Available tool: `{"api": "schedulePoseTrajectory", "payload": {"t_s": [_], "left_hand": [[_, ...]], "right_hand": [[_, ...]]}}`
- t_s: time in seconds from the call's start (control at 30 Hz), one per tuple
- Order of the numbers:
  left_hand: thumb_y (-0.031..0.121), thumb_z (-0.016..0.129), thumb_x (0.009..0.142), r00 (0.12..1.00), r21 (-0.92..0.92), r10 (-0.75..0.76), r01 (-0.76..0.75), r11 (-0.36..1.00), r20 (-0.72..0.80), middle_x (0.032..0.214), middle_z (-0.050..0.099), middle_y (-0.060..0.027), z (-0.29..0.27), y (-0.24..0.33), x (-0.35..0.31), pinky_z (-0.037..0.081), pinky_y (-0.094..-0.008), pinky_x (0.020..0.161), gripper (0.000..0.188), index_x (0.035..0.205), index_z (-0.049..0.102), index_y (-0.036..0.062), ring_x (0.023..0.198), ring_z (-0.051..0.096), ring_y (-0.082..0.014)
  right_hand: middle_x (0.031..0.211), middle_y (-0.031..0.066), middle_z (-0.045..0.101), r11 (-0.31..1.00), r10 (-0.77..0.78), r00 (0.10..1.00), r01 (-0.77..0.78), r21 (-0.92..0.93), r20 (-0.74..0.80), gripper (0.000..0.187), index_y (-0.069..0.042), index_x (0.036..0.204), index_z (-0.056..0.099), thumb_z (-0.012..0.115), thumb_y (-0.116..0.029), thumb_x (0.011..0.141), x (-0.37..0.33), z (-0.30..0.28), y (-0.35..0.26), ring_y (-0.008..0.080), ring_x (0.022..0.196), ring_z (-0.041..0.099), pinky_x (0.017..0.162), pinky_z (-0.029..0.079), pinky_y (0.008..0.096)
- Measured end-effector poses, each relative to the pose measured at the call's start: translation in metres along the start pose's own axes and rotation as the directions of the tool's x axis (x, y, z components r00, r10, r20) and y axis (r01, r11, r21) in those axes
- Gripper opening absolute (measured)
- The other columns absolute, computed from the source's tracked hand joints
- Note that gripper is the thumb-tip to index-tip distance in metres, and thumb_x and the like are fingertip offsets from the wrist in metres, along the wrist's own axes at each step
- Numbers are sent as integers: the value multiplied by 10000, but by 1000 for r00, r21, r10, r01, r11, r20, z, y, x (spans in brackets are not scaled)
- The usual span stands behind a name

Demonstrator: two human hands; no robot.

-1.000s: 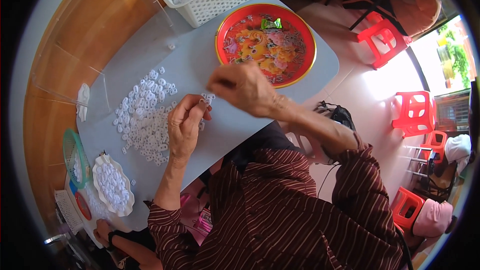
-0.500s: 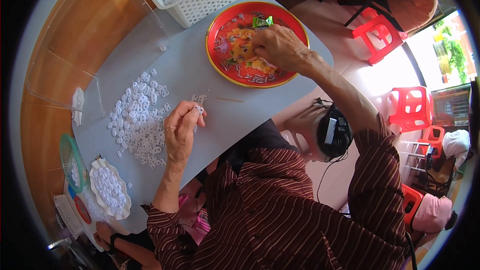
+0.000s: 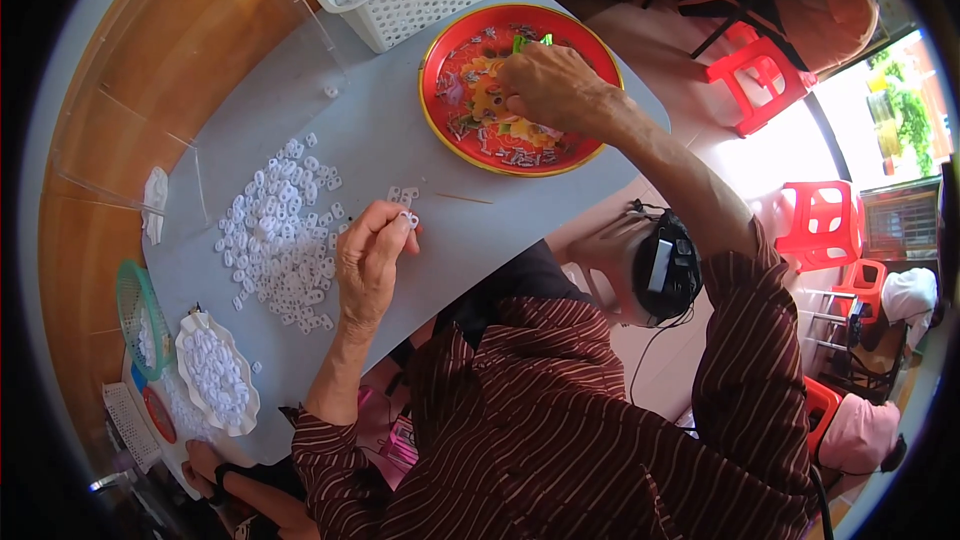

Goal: The person is stringing small white plastic components onto a thin metal wire.

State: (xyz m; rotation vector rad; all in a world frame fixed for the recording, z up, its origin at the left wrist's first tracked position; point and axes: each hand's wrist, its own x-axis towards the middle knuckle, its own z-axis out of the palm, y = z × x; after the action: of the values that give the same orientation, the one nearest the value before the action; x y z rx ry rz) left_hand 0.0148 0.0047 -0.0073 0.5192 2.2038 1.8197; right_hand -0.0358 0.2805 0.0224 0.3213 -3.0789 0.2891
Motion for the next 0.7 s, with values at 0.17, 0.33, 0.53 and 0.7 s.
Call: {"api": "schedulePoseTrajectory", "payload": {"t_s": [0.17, 0.33, 0.53, 0.7], "left_hand": [[156, 486, 872, 1000, -33, 17, -17, 999, -2, 692, 558, -13, 0, -3, 0, 352, -216, 561, 177, 780, 570, 31, 610, 468, -59], [147, 488, 870, 1000, -41, 29, -29, 999, 2, 699, 557, -15, 0, 0, -2, 358, -220, 565, 173, 777, 568, 25, 611, 468, -60], [144, 490, 870, 1000, -50, 17, -17, 999, 12, 704, 561, -24, 1, -2, -1, 369, -220, 584, 174, 782, 566, 15, 616, 470, -64], [130, 490, 869, 1000, -46, 8, -7, 999, 13, 709, 566, -42, 1, -4, -3, 395, -232, 624, 166, 792, 566, 4, 616, 475, -74]], "right_hand": [[668, 120, 628, 988, -80, 997, 79, 134, 7, 126, -23, 706, 642, 692, -136, 679, 3, -5, 2, 269, 666, 626, 674, 481, 387], [664, 126, 637, 978, -79, 997, 77, 196, 7, 103, -19, 719, 666, 660, -116, 688, 4, 2, 16, 253, 651, 628, 685, 479, 385], [668, 134, 637, 972, -59, 998, 58, 227, -3, 125, -24, 780, 693, 629, -100, 703, 1, -2, 17, 269, 662, 628, 699, 479, 386], [698, 141, 640, 990, -103, 992, 109, 92, -71, 133, -18, 792, 686, 632, -109, 710, 1, 9, 14, 279, 688, 627, 697, 482, 374]]}}
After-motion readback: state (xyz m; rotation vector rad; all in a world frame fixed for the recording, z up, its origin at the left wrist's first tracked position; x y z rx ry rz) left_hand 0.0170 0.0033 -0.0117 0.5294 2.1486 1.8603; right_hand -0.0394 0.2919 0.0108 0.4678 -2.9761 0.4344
